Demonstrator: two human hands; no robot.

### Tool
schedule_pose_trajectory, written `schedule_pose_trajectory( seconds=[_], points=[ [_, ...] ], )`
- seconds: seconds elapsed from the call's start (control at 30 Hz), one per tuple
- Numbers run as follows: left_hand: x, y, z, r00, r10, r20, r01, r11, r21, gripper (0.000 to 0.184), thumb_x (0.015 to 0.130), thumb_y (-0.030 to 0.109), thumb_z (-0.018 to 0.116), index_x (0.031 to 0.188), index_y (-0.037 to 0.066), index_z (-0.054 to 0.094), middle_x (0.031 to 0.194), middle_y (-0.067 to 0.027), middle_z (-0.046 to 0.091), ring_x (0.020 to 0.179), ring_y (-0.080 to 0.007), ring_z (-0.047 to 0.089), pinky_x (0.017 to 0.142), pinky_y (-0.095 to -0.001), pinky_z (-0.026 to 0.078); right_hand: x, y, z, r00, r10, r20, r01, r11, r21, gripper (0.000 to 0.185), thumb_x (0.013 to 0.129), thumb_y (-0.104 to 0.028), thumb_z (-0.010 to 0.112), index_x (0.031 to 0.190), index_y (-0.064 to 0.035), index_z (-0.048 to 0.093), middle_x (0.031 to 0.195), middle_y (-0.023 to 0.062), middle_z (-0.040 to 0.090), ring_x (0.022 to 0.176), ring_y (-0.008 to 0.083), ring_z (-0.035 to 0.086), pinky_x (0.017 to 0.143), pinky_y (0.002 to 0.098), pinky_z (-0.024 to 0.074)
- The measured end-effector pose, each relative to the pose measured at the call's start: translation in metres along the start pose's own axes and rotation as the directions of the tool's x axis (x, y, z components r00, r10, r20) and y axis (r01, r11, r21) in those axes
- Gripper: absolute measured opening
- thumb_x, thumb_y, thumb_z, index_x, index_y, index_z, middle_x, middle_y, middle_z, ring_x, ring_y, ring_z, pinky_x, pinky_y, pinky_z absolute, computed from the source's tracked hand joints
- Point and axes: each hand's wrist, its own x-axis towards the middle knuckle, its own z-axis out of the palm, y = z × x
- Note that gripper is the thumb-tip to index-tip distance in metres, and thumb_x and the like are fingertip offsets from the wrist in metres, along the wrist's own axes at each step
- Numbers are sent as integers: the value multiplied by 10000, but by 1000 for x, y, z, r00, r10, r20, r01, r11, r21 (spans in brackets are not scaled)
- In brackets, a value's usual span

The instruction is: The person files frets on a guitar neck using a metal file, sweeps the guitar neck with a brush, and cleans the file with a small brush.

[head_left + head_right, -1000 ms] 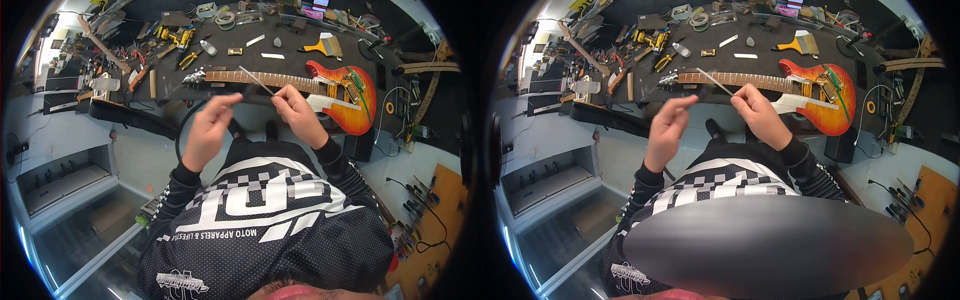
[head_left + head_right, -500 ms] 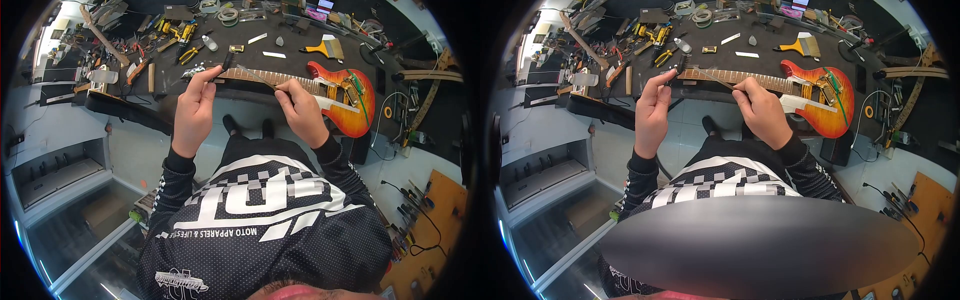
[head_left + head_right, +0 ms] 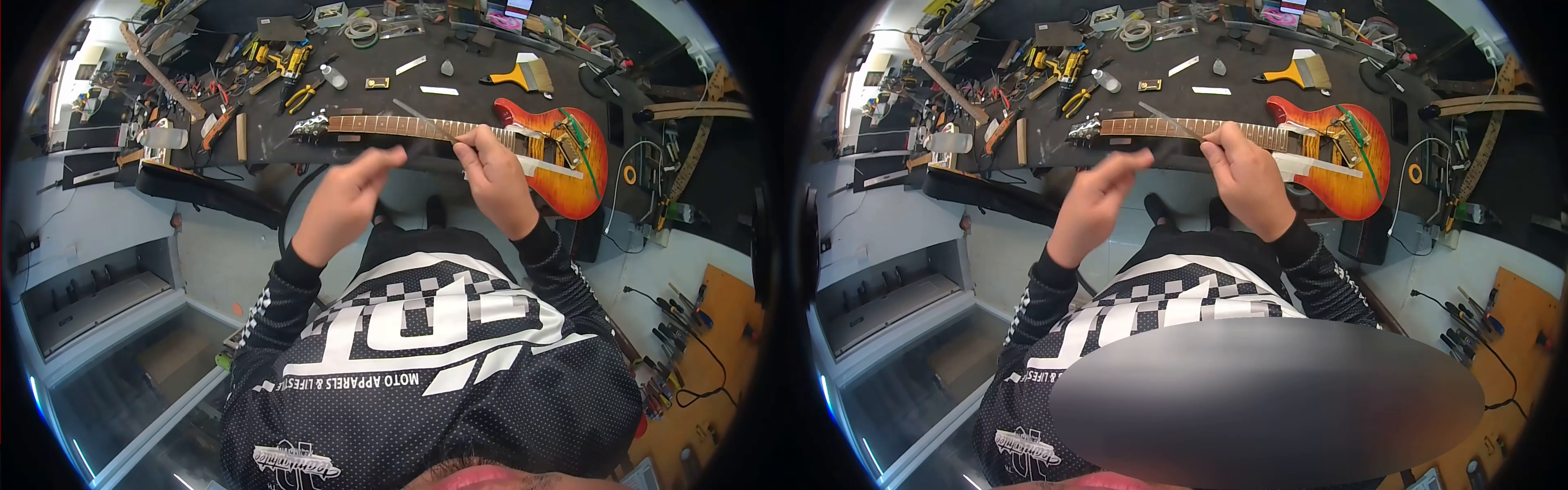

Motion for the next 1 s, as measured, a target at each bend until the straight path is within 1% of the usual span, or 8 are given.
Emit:
schedule_pose_trajectory(
  seconds=[0.23,0.37,0.5,0.63,0.77,0.8,0.9,1.0],
  points=[
    [4,-7,-6,968,-101,-229,75,990,-120,354,1123,0,571,1449,58,695,925,-51,683,752,-58,496,681,-244,436,1,1,4,998,-2,60,0,999,46,146,1122,-161,656,1113,-18,628,875,164,728,771,361,723,718,428,549],
    [-10,-8,-13,992,-116,-56,107,984,-142,342,1124,17,583,1445,54,694,902,-33,667,766,-48,493,673,-243,429,2,11,1,993,71,96,-78,994,79,168,1130,-170,651,1102,-7,621,851,150,701,744,322,688,719,407,535],
    [-1,-13,-12,956,-184,-228,138,969,-204,351,1121,19,592,1457,51,689,927,-4,674,769,-48,488,704,-228,422,5,5,2,990,42,135,-63,986,154,188,1135,-177,647,1103,7,618,863,142,699,764,282,684,736,392,533],
    [-9,-8,-16,991,-132,-13,130,985,-116,332,1141,26,574,1448,54,697,877,16,643,766,-49,486,698,-234,423,8,12,2,988,61,141,-86,981,174,193,1135,-177,649,1110,12,620,866,140,699,775,275,687,743,388,532],
    [0,-2,-10,939,-252,-234,188,946,-262,346,1116,9,588,1439,50,703,890,-21,673,754,-80,525,718,-254,458,9,2,3,990,12,140,-36,985,170,176,1124,-165,656,1102,6,618,876,155,708,781,303,703,736,404,535],
    [5,-4,-2,973,-80,-215,57,992,-109,354,1113,4,586,1441,58,707,886,-22,669,746,-87,544,709,-266,467,11,4,3,993,12,120,-29,990,136,170,1120,-162,660,1100,1,618,880,158,713,780,317,709,728,412,537],
    [-4,10,-2,985,-161,67,166,983,-72,383,1114,-15,562,1468,41,697,856,64,551,741,-53,419,675,-228,380,13,7,0,998,-1,63,-2,999,40,154,1112,-159,670,1095,-15,619,887,166,727,778,359,724,705,437,544],
    [4,15,-1,975,-151,-161,132,983,-125,375,1111,-20,577,1451,51,717,867,36,584,769,-51,455,705,-232,406,8,2,0,998,-58,33,59,998,-27,146,1108,-164,676,1090,-30,619,876,166,734,780,390,733,686,461,548]
  ],
)
